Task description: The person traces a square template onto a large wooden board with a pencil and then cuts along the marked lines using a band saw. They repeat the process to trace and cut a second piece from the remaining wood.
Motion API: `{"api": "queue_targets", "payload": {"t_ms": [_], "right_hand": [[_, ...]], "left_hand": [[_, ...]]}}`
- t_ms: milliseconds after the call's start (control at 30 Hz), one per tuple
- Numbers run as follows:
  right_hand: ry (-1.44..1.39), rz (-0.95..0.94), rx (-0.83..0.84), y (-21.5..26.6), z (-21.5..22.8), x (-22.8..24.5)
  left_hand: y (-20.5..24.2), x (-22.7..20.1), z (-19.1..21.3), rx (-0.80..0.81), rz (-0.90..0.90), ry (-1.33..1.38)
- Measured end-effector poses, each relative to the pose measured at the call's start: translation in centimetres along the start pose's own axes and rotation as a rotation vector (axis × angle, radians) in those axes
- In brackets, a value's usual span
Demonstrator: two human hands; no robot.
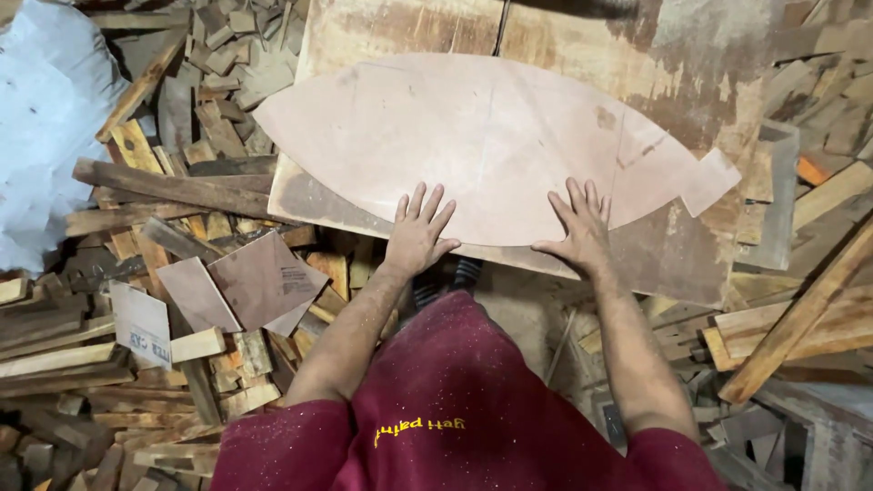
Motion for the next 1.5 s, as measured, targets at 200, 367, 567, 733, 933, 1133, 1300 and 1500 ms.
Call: {"api": "queue_targets", "payload": {"t_ms": [200, 367, 567, 733, 933, 1133, 1300, 1500], "right_hand": [[-0.003, -0.003, 0.002, -0.2, -0.1, -0.2], [0.002, -0.012, 0.009, -0.6, -0.1, -0.5], [-0.003, -0.027, 0.025, -1.1, 0.0, -0.5], [0.011, -0.037, 0.049, -1.3, -0.3, -1.0], [-0.014, -0.032, 0.035, -1.3, -0.3, -1.2], [-0.009, -0.040, 0.037, -1.7, 0.0, -1.1], [-0.004, -0.039, 0.027, -2.0, 0.1, -1.4], [0.011, -0.030, 0.035, -2.5, 0.5, -1.3]], "left_hand": [[-0.1, 0.1, 0.0, -0.017, -0.001, 0.032], [-0.5, 0.1, 0.3, -0.003, 0.007, 0.046], [-0.8, 0.3, 0.1, 0.022, 0.028, 0.014], [-1.3, 0.5, -0.1, 0.038, 0.033, 0.003], [-1.3, 0.5, 0.2, 0.046, 0.032, 0.012], [-1.9, 0.7, 0.3, 0.051, 0.027, 0.004], [-2.2, 0.8, 0.1, 0.025, 0.022, 0.016], [-2.5, 1.1, 0.2, 0.014, 0.013, 0.021]]}}
Point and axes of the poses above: each hand's wrist, its own y-axis away from the middle knuckle, its own z-axis out of the back of the hand, x = y × z, the point moved 3 cm from there along -y, towards the middle knuckle, and after that the axes turned 10 degrees about x, right-handed, at the moved point
